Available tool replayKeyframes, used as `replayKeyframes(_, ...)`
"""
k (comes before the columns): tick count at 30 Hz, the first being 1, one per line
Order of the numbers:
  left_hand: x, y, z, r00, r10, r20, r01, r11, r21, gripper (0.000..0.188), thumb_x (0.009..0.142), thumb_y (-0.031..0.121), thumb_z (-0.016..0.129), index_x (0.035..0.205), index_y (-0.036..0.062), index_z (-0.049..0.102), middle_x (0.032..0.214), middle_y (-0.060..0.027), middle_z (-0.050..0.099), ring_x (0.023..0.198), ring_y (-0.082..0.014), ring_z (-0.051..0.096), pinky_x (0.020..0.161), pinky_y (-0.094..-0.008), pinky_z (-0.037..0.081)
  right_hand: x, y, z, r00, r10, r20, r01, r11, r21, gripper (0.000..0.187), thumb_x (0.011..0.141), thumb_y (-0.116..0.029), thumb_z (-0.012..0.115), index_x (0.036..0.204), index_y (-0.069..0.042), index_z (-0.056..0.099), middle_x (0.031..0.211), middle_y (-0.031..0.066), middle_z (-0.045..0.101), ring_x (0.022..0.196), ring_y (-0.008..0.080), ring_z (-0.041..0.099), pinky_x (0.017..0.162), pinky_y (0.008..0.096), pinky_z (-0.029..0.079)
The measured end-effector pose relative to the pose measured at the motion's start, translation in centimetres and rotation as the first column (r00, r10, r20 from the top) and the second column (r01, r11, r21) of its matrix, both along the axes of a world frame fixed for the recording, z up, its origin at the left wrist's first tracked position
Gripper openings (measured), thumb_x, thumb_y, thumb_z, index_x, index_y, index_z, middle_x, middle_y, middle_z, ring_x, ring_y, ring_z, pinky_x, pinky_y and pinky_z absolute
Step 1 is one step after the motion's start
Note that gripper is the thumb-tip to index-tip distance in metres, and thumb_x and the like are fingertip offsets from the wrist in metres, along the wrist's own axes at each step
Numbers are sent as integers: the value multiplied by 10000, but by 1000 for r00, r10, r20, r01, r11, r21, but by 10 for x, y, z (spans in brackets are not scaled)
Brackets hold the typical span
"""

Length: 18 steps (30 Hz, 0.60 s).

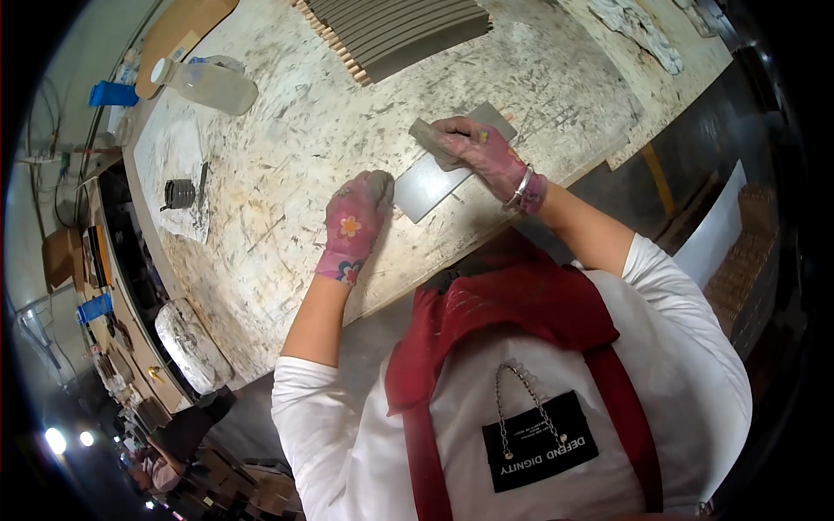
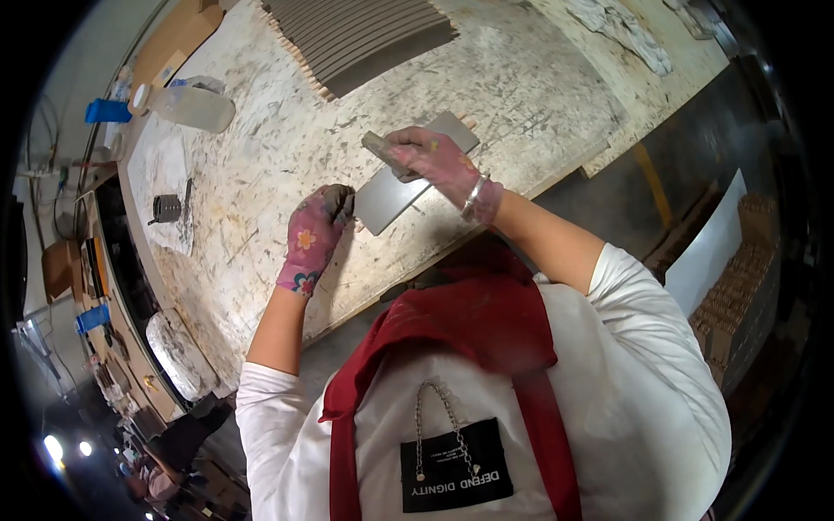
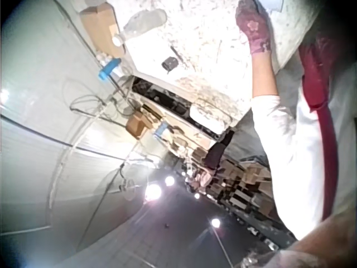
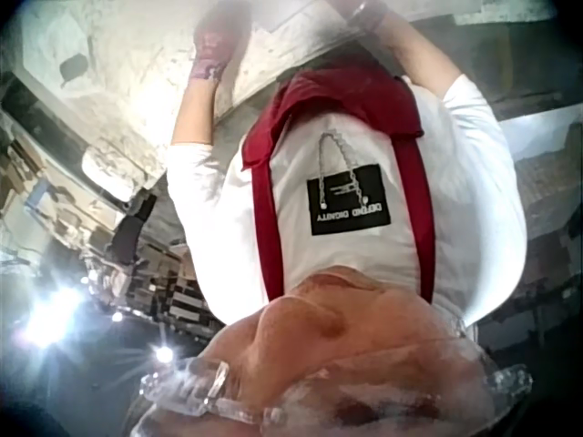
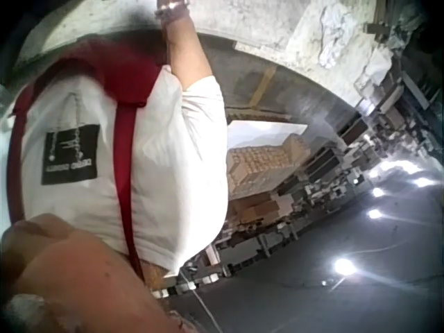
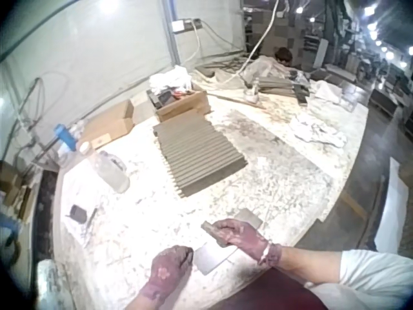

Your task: The person picks up a small rectangular component from a table, sands its surface and edges with a handheld block, and then wipes the component and the work surface with a cloth.

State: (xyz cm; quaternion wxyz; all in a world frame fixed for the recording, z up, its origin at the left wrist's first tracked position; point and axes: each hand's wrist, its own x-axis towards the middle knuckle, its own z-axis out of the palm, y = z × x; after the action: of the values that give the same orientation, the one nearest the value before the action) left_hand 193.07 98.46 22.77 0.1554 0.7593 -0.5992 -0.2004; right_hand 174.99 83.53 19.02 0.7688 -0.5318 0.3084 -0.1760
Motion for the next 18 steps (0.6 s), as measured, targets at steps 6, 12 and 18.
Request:
replayKeyframes(6, -5, 9, 15, 960, 118, -252, -69, 978, 195, 260, 819, 226, 661, 1002, 47, 617, 850, -132, 614, 825, -331, 596, 723, -403, 481, 2, 0, -1, 1000, -7, -26, 4, 996, -95, 436, 921, -276, 609, 1227, 25, 535, 1090, 73, 608, 934, 116, 582, 805, 251, 497)
replayKeyframes(12, 0, 6, 8, 997, -13, -82, 18, 997, 69, 358, 816, 234, 688, 1111, 41, 623, 994, -125, 638, 877, -285, 627, 768, -355, 506, 3, 2, -5, 998, -50, 33, 50, 999, -19, 453, 891, -303, 634, 1178, 41, 572, 1007, 98, 621, 857, 116, 599, 738, 235, 523)
replayKeyframes(18, 12, 2, 0, 947, 105, -303, -92, 994, 56, 294, 856, 234, 644, 1070, 33, 638, 919, -139, 643, 853, -279, 630, 769, -352, 505, 4, 1, -6, 997, -64, 45, 60, 994, 92, 392, 904, -222, 638, 1192, 32, 557, 1072, 91, 631, 889, 135, 609, 769, 258, 511)
